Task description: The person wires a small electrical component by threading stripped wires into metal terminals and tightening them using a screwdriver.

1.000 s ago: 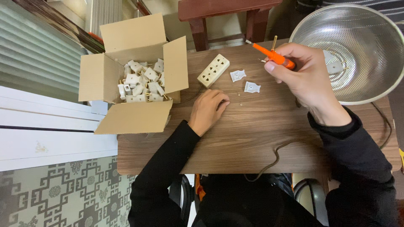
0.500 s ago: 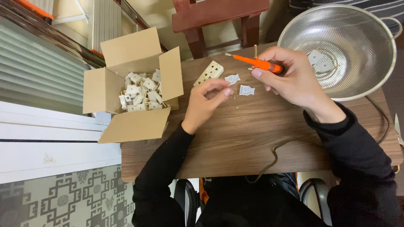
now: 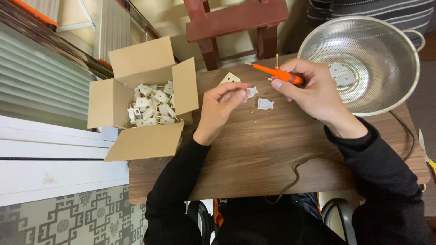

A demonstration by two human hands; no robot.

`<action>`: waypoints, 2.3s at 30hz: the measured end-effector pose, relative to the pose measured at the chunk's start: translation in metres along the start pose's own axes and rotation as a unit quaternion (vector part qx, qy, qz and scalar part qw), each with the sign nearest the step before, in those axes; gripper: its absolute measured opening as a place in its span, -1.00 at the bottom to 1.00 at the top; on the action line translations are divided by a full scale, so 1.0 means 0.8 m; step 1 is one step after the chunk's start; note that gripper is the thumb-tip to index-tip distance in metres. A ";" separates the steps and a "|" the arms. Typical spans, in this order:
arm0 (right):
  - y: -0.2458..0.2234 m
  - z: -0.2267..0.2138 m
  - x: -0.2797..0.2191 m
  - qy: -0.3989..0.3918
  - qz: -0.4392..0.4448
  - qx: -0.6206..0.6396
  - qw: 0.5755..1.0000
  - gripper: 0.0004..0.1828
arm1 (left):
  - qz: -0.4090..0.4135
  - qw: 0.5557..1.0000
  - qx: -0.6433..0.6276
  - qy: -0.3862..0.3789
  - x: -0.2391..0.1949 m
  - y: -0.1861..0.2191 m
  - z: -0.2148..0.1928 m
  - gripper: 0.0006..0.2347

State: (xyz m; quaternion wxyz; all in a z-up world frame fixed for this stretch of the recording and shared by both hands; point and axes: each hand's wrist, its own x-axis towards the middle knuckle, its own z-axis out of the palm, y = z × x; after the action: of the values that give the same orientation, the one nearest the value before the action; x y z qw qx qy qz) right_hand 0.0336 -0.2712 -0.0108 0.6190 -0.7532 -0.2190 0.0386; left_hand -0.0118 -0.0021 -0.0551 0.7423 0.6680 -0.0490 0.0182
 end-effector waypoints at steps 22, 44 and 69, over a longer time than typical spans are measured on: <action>0.009 0.014 -0.002 0.002 0.009 -0.009 1.000 -0.92 | 0.039 0.999 0.005 -0.001 -0.007 -0.003 0.014 -0.88; -0.024 0.020 -0.036 -0.003 -0.152 -0.121 0.981 -0.82 | 0.071 0.941 -0.324 -0.070 -0.015 -0.030 -0.003 -0.85; -0.036 0.025 -0.077 -0.020 -0.333 -0.290 0.897 -0.78 | 0.044 0.954 -0.288 -0.076 -0.039 0.000 0.012 -0.81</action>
State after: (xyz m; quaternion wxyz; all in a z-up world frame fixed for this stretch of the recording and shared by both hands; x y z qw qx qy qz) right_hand -0.0363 -0.2722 -0.0011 0.3450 -0.7819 -0.4704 -0.2199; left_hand -0.0434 -0.0108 -0.0573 0.8959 0.4222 -0.1371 -0.0149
